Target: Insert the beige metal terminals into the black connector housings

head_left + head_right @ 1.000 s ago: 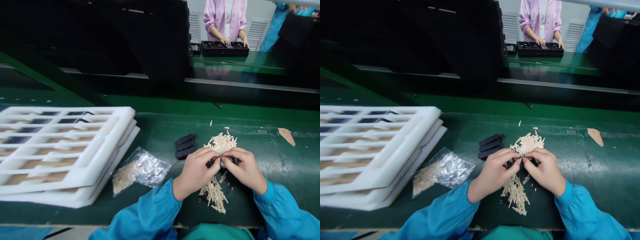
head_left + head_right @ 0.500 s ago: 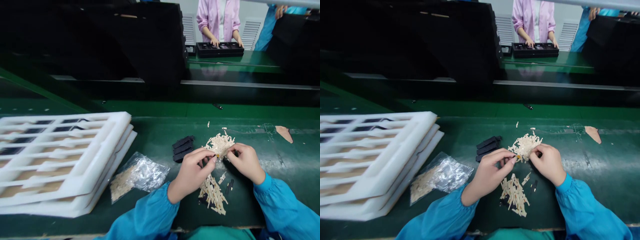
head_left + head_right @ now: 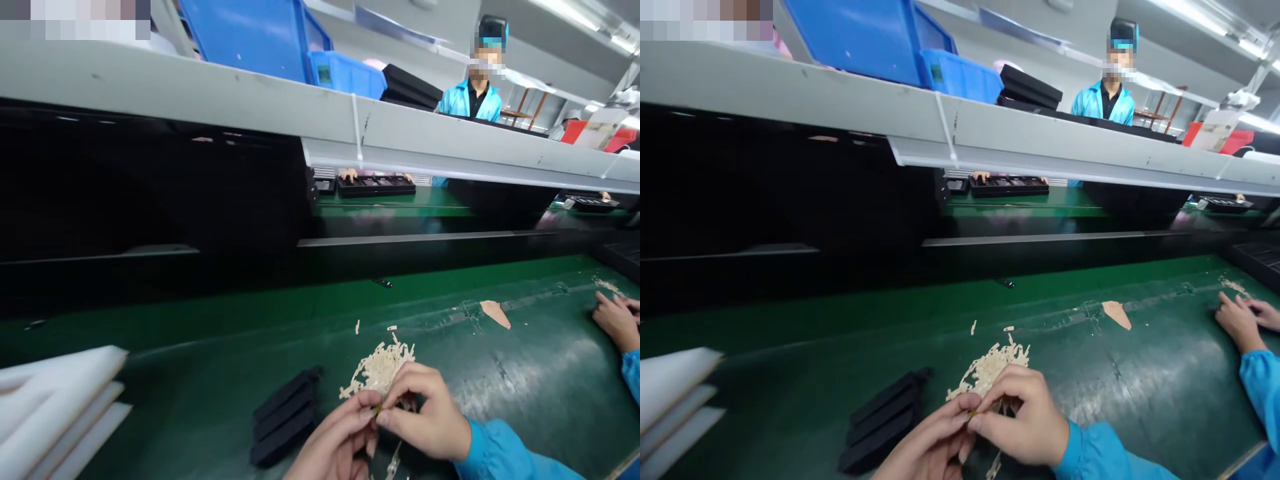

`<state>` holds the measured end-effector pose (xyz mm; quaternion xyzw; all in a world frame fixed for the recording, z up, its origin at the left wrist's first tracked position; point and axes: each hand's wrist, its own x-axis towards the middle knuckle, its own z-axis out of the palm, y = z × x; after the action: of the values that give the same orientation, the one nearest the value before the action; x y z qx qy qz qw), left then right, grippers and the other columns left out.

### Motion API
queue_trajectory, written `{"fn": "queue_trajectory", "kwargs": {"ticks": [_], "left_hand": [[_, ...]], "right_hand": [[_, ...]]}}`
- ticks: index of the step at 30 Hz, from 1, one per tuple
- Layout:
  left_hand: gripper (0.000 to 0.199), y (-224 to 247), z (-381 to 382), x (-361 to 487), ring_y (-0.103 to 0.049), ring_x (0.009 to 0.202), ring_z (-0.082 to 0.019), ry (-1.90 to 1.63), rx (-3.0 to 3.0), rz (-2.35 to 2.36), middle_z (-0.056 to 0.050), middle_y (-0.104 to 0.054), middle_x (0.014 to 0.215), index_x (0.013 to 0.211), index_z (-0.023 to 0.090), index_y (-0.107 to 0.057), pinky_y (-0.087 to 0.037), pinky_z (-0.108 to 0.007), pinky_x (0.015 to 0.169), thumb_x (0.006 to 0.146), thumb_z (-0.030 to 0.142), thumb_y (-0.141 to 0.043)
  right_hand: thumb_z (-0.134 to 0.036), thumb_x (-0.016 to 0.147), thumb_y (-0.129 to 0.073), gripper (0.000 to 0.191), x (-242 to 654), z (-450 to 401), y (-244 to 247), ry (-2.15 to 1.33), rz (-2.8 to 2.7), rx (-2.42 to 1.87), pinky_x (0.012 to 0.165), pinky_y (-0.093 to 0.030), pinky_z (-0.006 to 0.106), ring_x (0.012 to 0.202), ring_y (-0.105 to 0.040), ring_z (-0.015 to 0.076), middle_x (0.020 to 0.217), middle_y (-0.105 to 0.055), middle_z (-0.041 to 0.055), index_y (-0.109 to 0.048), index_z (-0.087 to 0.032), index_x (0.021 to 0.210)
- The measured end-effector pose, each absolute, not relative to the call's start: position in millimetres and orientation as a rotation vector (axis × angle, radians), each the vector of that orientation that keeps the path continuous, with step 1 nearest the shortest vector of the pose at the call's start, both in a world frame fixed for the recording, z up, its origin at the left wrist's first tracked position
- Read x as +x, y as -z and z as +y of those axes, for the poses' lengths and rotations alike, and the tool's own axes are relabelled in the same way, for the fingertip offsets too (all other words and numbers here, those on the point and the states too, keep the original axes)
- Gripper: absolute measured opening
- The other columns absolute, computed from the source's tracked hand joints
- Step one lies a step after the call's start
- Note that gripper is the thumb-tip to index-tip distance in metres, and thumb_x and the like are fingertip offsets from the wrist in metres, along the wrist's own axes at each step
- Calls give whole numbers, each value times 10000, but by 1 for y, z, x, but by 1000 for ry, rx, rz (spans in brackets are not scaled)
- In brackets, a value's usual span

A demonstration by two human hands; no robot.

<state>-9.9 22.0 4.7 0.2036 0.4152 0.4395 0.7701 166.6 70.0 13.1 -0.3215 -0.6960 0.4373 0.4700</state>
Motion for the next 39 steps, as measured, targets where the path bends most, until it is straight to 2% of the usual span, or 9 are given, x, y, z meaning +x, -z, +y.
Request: {"fn": "queue_trajectory", "kwargs": {"ticks": [4,8,10,13,16,21,26,34,39], "left_hand": [[290,-13,23,-13,-588,774,-205,-997,758,995,-62,-646,860,968,188,-765,-506,-236,541,782,410,-756],[147,-19,22,-14,-617,735,-184,-991,1269,1237,-65,-713,851,818,189,-794,-482,-226,624,793,327,-751],[157,-20,21,-13,-642,732,-188,-989,1344,1284,-68,-732,845,796,190,-798,-485,-232,638,818,319,-711],[191,-18,20,-11,-677,778,-210,-1028,1294,1265,-76,-744,832,793,179,-798,-514,-248,679,821,334,-691],[186,-16,20,-9,-661,722,-190,-1096,1166,1261,-72,-749,821,817,164,-792,-524,-256,669,796,330,-711],[168,-18,20,-7,-639,681,-168,-1117,1095,1292,-63,-743,799,805,152,-775,-528,-256,660,789,314,-731],[168,-20,17,-6,-669,752,-187,-1127,1193,1352,-79,-747,856,837,148,-787,-522,-247,650,815,300,-720],[184,-17,17,-5,-662,764,-195,-1083,1186,1336,-87,-744,865,856,141,-793,-522,-262,643,832,308,-721],[271,-21,18,-6,-649,752,-180,-1057,1031,1266,-91,-760,910,973,138,-799,-514,-255,632,835,365,-746]], "right_hand": [[-261,732,-873,166,168,73,-8,-1302,-1542,-906,513,-361,231,575,-473,123,685,-582,-2,-738,-173,694],[-225,727,-861,146,169,72,-10,-1407,-1553,-964,509,-333,225,575,-456,118,674,-582,-6,-733,-165,691],[-253,749,-855,153,169,70,-11,-1440,-1558,-954,507,-325,229,573,-446,118,676,-586,-3,-738,-167,703],[-286,777,-847,139,171,67,-11,-1472,-1531,-928,523,-333,240,578,-442,119,714,-598,-2,-774,-179,825],[-285,777,-851,227,173,67,-9,-1486,-1478,-957,552,-354,251,595,-456,123,750,-598,-7,-777,-191,969],[-317,813,-820,167,176,66,-8,-1519,-1486,-1011,544,-344,257,584,-452,132,656,-559,-16,-737,-172,827],[-305,817,-794,147,176,65,-11,-1477,-1537,-1035,534,-351,260,578,-462,133,673,-580,-3,-739,-169,822],[-289,822,-773,142,176,66,-12,-1418,-1578,-1071,523,-354,266,578,-461,140,659,-573,-1,-720,-174,757],[-313,830,-781,161,179,66,-14,-1462,-1550,-1070,530,-359,271,578,-463,139,666,-593,5,-740,-178,752]]}}
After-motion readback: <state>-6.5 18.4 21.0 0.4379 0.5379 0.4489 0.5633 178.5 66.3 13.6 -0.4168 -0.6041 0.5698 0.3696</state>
